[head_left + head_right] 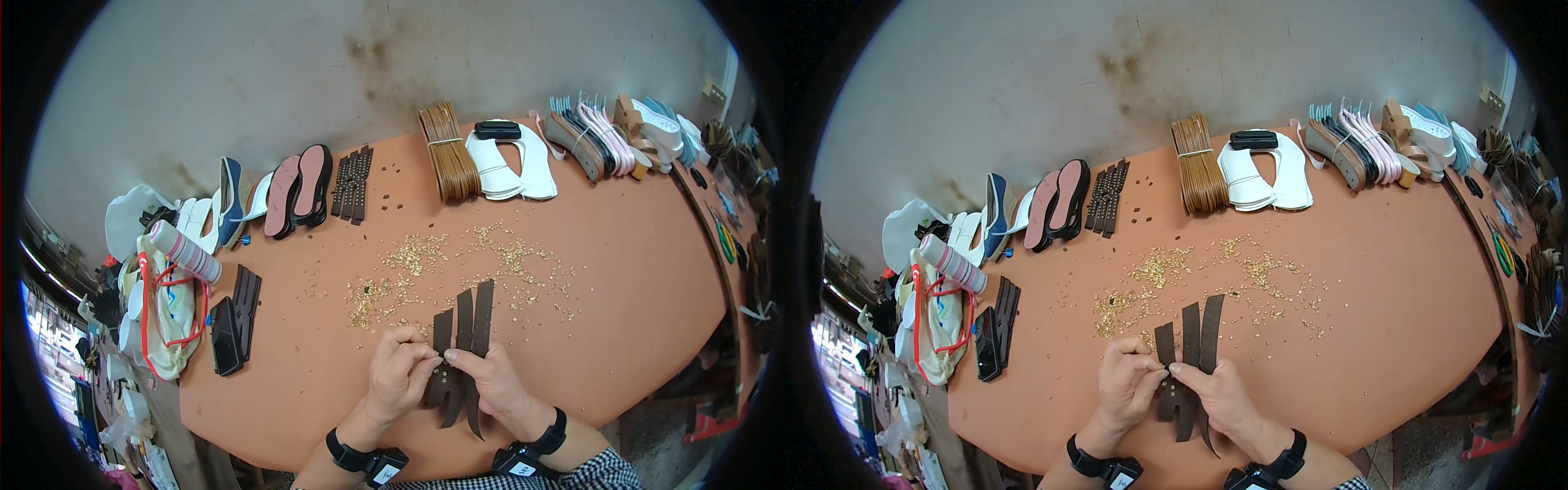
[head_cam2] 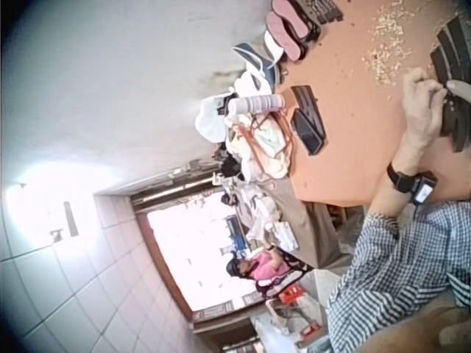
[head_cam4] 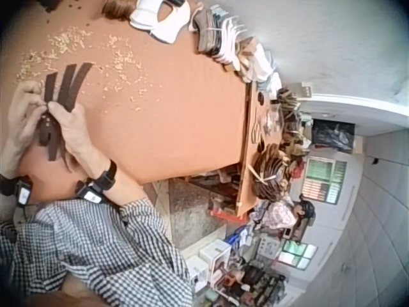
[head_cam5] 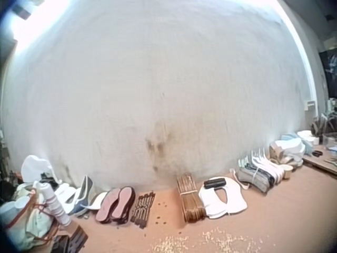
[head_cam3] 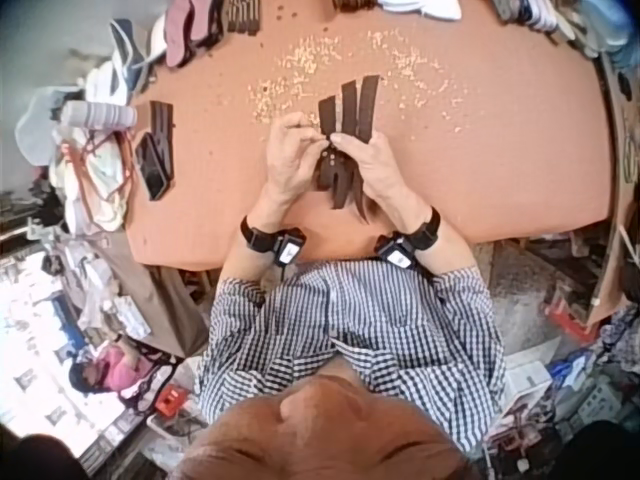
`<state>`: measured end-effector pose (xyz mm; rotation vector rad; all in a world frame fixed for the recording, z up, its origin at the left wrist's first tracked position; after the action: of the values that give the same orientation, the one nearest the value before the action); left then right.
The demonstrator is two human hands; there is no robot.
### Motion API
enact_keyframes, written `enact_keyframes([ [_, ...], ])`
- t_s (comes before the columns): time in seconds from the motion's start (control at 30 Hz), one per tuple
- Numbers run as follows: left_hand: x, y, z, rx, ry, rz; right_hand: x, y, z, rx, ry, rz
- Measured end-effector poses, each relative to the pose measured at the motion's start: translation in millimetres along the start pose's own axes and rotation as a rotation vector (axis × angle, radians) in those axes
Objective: Applying small gold studs to brown shoe straps manually.
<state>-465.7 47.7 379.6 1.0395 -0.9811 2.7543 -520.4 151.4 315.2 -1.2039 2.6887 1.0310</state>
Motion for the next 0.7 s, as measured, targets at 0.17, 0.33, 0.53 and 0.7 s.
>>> enact_keyframes([
  [0.17,5,-3,2,0.009,0.004,0.011,1,0,-1,-0.007,0.029,0.008],
  [0.33,0,8,-5,-0.108,0.08,0.124,1,0,1,-0.089,0.018,0.047],
  [0.53,-10,21,-9,-0.348,0.07,0.308,0,2,-4,-0.158,0.049,0.048],
  [0.7,-14,28,-11,-0.428,0.044,0.344,-1,3,-2,-0.232,0.045,0.113],
])
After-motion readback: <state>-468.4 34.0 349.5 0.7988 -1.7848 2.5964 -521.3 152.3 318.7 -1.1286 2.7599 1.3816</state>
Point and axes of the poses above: each hand's wrist, its own x-axis towards the middle knuckle, its own z-axis out of the back of the hand, y = z × x, the point moved 7 cm from there along x, towards the middle knuckle, and after that the axes turned 11 degrees about x, right-handed, at the moved point
